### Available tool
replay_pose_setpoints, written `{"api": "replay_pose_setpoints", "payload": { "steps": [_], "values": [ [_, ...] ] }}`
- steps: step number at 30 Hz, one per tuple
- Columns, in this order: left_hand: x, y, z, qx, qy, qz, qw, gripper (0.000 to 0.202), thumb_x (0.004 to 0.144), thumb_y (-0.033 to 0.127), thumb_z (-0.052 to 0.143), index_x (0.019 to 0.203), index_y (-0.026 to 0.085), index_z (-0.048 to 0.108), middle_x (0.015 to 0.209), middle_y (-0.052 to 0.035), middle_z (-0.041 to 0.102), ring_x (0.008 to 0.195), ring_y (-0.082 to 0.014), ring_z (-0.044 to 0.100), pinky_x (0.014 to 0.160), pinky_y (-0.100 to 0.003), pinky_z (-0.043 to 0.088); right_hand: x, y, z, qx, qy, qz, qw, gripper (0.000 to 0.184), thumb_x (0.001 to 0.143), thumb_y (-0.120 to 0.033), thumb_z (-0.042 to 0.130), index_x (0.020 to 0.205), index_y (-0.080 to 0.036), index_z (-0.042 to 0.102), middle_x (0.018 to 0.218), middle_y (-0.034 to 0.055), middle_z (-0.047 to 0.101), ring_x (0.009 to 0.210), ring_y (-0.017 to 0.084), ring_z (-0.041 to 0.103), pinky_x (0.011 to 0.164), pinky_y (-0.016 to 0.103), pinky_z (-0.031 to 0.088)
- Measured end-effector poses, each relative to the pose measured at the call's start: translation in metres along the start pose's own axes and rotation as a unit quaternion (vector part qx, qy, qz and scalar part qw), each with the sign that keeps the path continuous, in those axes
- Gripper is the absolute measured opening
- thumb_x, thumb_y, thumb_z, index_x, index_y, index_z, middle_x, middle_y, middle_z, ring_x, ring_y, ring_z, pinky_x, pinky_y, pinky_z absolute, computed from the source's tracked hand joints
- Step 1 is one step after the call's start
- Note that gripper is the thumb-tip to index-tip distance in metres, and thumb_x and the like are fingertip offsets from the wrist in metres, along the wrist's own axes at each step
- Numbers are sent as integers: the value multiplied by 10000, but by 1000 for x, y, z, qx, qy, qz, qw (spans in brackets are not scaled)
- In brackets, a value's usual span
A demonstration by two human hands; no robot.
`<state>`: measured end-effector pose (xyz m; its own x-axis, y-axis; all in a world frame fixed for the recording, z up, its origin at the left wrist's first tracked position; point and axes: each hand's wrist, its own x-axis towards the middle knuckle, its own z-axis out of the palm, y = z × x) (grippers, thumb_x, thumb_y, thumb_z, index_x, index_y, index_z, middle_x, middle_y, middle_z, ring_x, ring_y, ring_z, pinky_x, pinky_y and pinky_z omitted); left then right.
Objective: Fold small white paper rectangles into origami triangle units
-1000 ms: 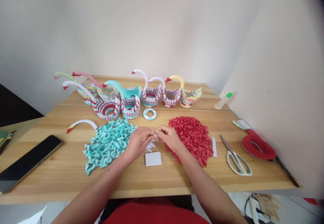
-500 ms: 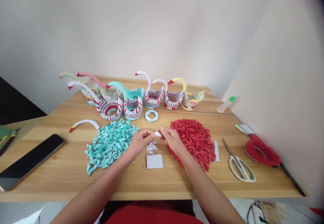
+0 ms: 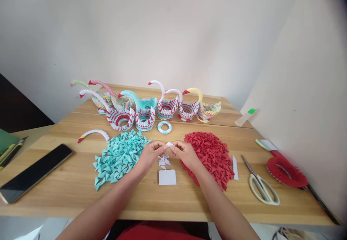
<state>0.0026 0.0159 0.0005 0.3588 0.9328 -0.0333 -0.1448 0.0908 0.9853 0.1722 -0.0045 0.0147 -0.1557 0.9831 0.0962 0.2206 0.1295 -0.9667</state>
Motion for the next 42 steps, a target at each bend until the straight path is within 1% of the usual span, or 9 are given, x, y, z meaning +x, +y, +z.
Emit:
{"api": "replay_pose_setpoints", "payload": {
  "steps": [4, 11, 22, 32, 37, 40, 42],
  "values": [
    [0, 1, -2, -23, -16, -14, 1000, 313, 699, 430, 713, 705, 128, 628, 628, -10, 616, 542, -106, 513, 568, -238, 397, 0, 1, -1, -9, 6, -5, 1000, 194, 814, -338, 589, 717, -175, 634, 624, -27, 572, 604, 127, 504, 609, 232, 397],
    [1, 4, -3, -21, -9, -21, 1000, 304, 659, 407, 745, 674, 123, 638, 601, -12, 624, 527, -100, 511, 563, -234, 393, 0, 1, -2, -19, 10, -11, 1000, 137, 793, -292, 606, 782, -172, 672, 668, -18, 616, 623, 131, 522, 620, 237, 400],
    [1, 2, -3, -26, -14, -22, 999, 278, 642, 383, 755, 647, 129, 642, 588, -15, 635, 519, -101, 505, 544, -233, 394, 0, 6, -2, -46, 17, -22, 999, 125, 802, -265, 591, 780, -176, 674, 684, -14, 616, 641, 133, 529, 619, 235, 398],
    [2, 2, -3, -19, -11, -16, 1000, 264, 659, 374, 743, 640, 132, 636, 596, -16, 642, 523, -105, 526, 554, -236, 405, 0, 6, 2, -50, 27, -42, 998, 170, 839, -295, 579, 755, -169, 656, 673, -17, 605, 625, 122, 510, 604, 225, 390],
    [2, 1, 0, -27, 0, -10, 1000, 244, 666, 349, 728, 619, 139, 614, 551, -1, 617, 502, -103, 527, 552, -233, 418, -1, 9, 6, -45, 38, -43, 997, 191, 844, -304, 569, 733, -166, 640, 649, -19, 593, 598, 115, 497, 585, 221, 393],
    [2, -1, -1, -45, 12, -17, 999, 246, 671, 354, 723, 629, 138, 614, 565, 0, 618, 509, -103, 532, 563, -233, 429, 0, 10, 5, -13, 26, -31, 999, 218, 849, -361, 571, 783, -171, 654, 686, -3, 620, 648, 136, 547, 640, 243, 438],
    [2, -1, -2, -52, 21, -22, 998, 257, 680, 366, 722, 635, 134, 620, 588, -6, 624, 522, -102, 532, 568, -230, 427, 1, 9, 3, 20, 14, -20, 1000, 274, 855, -425, 560, 820, -172, 660, 727, 16, 639, 687, 155, 580, 686, 271, 467]
  ]
}}
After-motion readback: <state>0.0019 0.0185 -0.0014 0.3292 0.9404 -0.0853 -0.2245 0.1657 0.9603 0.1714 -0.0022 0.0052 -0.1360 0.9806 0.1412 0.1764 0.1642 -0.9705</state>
